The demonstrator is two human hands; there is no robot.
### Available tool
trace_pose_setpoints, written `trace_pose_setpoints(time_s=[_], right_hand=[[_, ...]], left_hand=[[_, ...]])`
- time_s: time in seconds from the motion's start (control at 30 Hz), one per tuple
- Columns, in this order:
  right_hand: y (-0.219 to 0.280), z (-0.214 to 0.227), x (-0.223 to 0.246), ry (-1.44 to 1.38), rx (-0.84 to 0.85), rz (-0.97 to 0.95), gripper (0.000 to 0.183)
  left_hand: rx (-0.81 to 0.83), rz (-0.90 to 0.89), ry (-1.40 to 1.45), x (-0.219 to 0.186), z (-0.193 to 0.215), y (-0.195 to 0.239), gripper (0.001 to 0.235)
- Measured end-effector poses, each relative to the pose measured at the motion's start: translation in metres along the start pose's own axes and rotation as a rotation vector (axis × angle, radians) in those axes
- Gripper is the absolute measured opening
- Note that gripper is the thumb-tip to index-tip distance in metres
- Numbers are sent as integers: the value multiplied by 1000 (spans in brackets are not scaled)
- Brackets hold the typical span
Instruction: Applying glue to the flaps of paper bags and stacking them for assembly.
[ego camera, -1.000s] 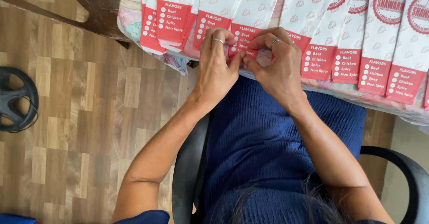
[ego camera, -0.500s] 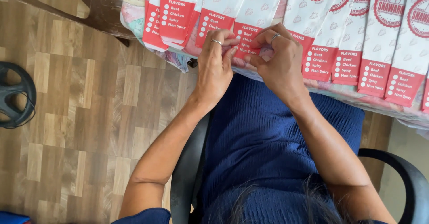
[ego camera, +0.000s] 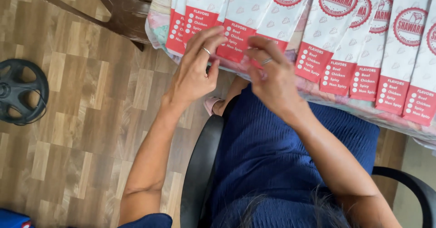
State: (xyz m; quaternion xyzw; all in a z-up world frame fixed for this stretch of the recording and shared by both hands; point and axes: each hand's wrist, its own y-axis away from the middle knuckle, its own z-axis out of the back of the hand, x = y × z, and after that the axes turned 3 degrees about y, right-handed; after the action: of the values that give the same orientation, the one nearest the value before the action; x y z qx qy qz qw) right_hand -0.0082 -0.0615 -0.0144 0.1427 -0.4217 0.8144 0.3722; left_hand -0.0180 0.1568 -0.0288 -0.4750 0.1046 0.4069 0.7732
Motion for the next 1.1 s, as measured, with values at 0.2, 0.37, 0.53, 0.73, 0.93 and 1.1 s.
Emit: trace_pose_setpoints(time_s=[0.2, 0.37, 0.53, 0.73, 0.93, 1.1], right_hand=[[12, -33, -9, 89, 26, 58, 20], [15, -29, -8, 178, 36, 77, 9], [16, -28, -5, 112, 52, 71, 8], [8, -28, -1, 1, 100, 4, 7], [0, -28, 1, -58, 93, -58, 7], [-5, -29, 0, -65, 15, -113, 12]], left_hand=[[124, 35, 21, 16, 2, 8, 50], [142, 28, 55, 24, 1, 11, 26], [179, 163, 235, 12, 10, 3, 10], [196, 183, 249, 10, 11, -1, 7], [120, 103, 175, 15, 2, 1, 6], [71, 132, 65, 11, -9, -1, 15]])
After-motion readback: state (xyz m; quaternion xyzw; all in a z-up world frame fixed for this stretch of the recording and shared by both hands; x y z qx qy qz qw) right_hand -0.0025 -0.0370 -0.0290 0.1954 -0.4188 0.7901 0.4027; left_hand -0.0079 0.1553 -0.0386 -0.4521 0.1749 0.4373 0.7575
